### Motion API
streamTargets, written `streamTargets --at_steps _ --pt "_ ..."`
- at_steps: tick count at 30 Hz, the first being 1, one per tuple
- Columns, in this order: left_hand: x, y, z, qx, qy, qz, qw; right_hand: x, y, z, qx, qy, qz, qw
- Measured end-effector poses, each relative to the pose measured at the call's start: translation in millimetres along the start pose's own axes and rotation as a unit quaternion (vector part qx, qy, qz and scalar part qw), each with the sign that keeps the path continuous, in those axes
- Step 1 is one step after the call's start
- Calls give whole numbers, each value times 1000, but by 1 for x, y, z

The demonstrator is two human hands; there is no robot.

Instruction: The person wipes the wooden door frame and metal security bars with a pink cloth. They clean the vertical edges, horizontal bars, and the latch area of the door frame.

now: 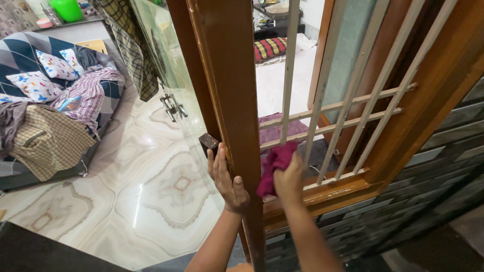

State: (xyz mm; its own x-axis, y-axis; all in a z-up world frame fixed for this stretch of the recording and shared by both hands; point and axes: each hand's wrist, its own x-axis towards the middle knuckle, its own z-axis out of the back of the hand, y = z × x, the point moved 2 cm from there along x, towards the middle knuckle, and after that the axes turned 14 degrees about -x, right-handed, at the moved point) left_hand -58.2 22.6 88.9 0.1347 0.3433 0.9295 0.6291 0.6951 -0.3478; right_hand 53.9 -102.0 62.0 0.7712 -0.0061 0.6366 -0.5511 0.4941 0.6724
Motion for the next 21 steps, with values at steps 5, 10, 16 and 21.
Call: streamTargets --at_steps 5,10,16,21 --pt "0 1 1 -1 4 6 1000 -48 -62 -43 -16 6 -7 1000" --pt "0 0 2 -2 9 8 1000 -106 -90 -46 -21 -1 80 997" --pt "0 3 1 0 11 5 1000 -102 -96 -4 -2 120 -107 987" --pt "0 1 1 17 3 -6 1000 -48 -72 66 83 -98 -65 990"
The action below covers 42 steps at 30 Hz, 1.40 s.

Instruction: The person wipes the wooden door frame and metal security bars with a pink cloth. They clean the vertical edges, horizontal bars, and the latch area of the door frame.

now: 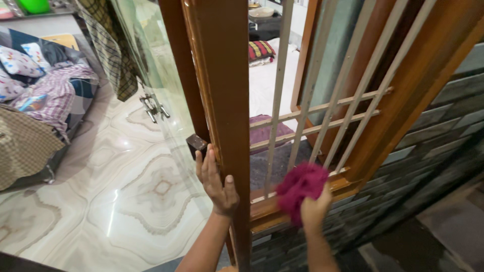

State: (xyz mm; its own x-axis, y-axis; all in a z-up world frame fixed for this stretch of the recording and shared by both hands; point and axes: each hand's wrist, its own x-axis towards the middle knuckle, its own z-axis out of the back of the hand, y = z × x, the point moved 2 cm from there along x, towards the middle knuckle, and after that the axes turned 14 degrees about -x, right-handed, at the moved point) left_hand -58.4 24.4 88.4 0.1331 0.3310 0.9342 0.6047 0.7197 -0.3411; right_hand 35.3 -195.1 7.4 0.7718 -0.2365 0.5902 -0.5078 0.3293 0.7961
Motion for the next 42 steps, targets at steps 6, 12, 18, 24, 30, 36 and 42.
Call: streamTargets --at_steps 6,12,18,24,30,36,42 --pt "-7 0 -2 -1 -3 -55 998 64 72 -27 -35 -11 111 993" --pt "-6 3 -1 -2 -4 -57 998 42 57 -54 10 21 31 999" --pt "-4 2 -2 -2 -5 -58 998 -11 -13 -66 -37 89 -121 988" --pt "-5 3 -2 -10 -2 -57 998 -49 -30 -38 -80 75 -17 994" --pt "-6 3 -2 -13 -7 -57 998 -28 24 -8 35 17 37 999" --pt "-1 -1 -1 0 -14 -68 998 58 124 -31 93 50 62 992" --pt "0 -1 -3 11 -16 -65 998 66 120 -73 -207 -70 358 908"
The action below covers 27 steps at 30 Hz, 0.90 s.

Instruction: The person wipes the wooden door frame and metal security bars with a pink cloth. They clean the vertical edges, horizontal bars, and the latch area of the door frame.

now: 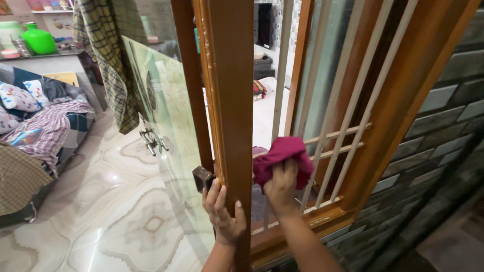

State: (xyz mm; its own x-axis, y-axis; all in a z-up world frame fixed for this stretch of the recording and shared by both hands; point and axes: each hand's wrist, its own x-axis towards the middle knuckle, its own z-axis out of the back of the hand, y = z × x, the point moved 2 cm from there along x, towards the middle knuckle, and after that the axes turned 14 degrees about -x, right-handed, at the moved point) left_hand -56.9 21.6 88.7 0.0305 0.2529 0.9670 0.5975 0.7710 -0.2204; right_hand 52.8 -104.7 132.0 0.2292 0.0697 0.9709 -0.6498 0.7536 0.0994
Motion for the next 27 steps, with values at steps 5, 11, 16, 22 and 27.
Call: streamTargets --at_steps 5,11,16,22,27 --pt "-1 0 1 0 6 0 1000 -46 -11 3 36 65 40 996" --pt "2 -2 1 7 -1 -1 1000 31 5 76 33 -71 72 994" --pt "0 2 -1 -4 -6 -7 1000 137 23 54 295 37 -74 952" --pt "-42 69 -28 17 -120 -74 990 156 47 -7 353 -44 2 935" --pt "-98 176 -28 -69 -71 -58 993 41 33 -30 378 157 -147 900"
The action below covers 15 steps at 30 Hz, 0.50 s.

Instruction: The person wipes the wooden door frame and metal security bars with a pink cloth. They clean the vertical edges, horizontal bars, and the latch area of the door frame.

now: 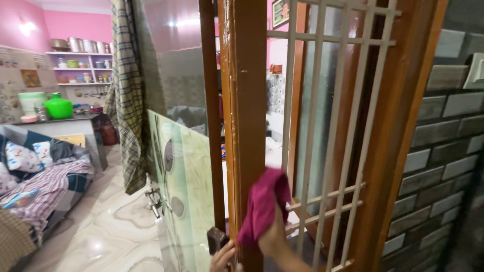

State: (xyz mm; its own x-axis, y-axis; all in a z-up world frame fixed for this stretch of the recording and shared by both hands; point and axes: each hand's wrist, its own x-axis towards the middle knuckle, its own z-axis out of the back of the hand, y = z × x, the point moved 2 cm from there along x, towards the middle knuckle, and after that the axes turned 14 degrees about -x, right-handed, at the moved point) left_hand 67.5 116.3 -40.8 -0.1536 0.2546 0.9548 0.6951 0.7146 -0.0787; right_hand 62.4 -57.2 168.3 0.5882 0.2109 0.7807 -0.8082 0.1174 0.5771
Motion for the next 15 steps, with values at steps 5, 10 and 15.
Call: streamTargets --at_steps 5,10,15 --pt "93 -25 -12 -110 -97 -110 983 -15 -26 40 46 -20 49 998" --pt "243 -143 -32 -97 -83 -52 990 8 16 95 76 -91 6 993" --pt "321 -201 -17 -43 151 -142 977 35 106 31 30 -92 104 990"
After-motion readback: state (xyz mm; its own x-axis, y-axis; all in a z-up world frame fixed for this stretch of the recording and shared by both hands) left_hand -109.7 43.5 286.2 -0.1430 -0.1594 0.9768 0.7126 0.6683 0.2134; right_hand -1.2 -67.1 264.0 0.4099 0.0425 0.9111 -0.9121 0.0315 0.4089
